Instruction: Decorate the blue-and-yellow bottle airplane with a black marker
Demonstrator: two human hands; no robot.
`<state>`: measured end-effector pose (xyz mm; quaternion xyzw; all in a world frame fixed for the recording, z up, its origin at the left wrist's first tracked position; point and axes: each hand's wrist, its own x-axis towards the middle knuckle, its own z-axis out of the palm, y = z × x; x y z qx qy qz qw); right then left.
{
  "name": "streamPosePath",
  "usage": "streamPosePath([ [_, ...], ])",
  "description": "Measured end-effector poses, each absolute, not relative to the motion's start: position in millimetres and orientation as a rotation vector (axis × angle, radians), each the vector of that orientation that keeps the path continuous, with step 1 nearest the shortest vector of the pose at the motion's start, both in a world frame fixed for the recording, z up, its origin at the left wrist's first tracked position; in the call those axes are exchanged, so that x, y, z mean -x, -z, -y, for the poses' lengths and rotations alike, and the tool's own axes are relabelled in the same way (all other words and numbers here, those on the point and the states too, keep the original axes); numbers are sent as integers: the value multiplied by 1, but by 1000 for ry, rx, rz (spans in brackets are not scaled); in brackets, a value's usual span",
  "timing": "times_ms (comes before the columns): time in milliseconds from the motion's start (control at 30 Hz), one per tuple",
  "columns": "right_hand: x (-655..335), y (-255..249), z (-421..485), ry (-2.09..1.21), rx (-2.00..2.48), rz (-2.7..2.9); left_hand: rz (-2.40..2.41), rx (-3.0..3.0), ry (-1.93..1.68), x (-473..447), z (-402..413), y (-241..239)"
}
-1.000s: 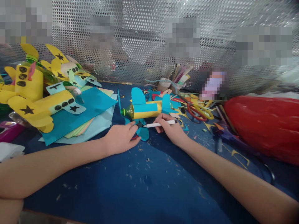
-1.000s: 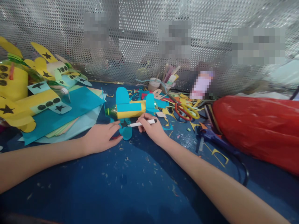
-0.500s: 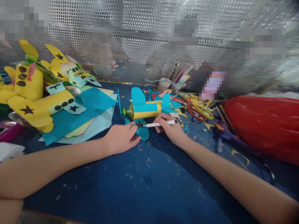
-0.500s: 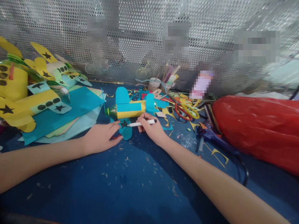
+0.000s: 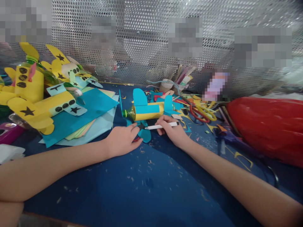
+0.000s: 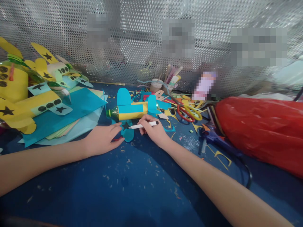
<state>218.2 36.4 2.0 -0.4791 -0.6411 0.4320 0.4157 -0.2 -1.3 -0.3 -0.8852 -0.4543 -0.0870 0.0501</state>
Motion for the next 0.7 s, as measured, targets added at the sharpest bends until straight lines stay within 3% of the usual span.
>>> streamPosePath([
  [700,-218,-1,-37,-1045,1224,1563,1397,2704,277,0,1,0],
])
